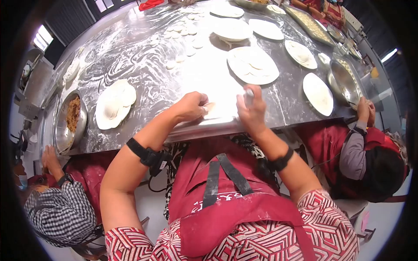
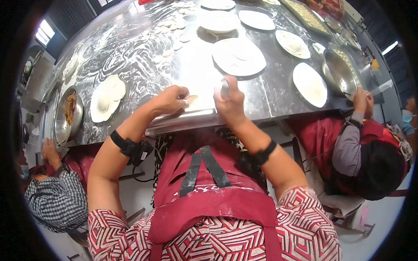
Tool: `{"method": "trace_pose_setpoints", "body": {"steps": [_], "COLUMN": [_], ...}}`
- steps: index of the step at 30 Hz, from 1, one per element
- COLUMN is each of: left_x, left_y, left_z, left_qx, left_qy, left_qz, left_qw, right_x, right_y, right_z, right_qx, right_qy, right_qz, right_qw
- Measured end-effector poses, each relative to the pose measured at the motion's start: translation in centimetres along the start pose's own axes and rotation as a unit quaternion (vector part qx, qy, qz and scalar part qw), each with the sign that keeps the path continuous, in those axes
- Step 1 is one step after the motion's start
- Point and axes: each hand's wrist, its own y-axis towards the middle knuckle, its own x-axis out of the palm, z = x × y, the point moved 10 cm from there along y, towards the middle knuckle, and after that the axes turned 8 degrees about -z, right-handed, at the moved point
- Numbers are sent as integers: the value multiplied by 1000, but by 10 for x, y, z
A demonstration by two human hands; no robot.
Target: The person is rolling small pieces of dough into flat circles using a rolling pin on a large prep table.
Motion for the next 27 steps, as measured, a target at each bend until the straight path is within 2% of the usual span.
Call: {"method": "trace_pose_setpoints", "body": {"steps": [2,5,8,9,11,14,15,16,18,21,24,25,27], "left_x": [-5,-14,-5,-5,-7,3,0,-5,-11,-10,-6,-5,-1], "left_y": [7,20,16,15,9,1,2,5,11,21,15,12,4], "left_z": [4,-1,10,9,3,-6,-4,-2,-1,0,2,-8,-10], "left_qx": [35,-10,-23,-18,-12,-21,-17,-13,-14,-20,-8,-38,-32], "left_qy": [56,77,91,92,96,-27,-8,11,34,37,88,37,-11], "left_qz": [16,40,-26,-17,4,-13,4,24,47,36,22,27,27], "left_qw": [998,996,995,995,995,999,1000,1000,998,998,996,998,999], "right_x": [21,45,25,13,-4,5,13,19,41,40,7,2,-2], "right_y": [33,58,38,22,0,4,16,33,56,52,13,4,-6], "right_z": [15,24,16,10,-10,5,16,9,18,22,6,3,1], "right_qx": [-7,-6,40,-32,-23,11,26,-17,-18,-10,-6,3,23], "right_qy": [-34,-38,-29,-75,-27,-18,-21,-47,-64,-71,-28,-16,11], "right_qz": [-12,-21,-37,2,-8,-28,-34,-12,-25,-28,-16,-22,-26], "right_qw": [999,999,998,997,999,999,999,999,997,997,999,1000,999]}}
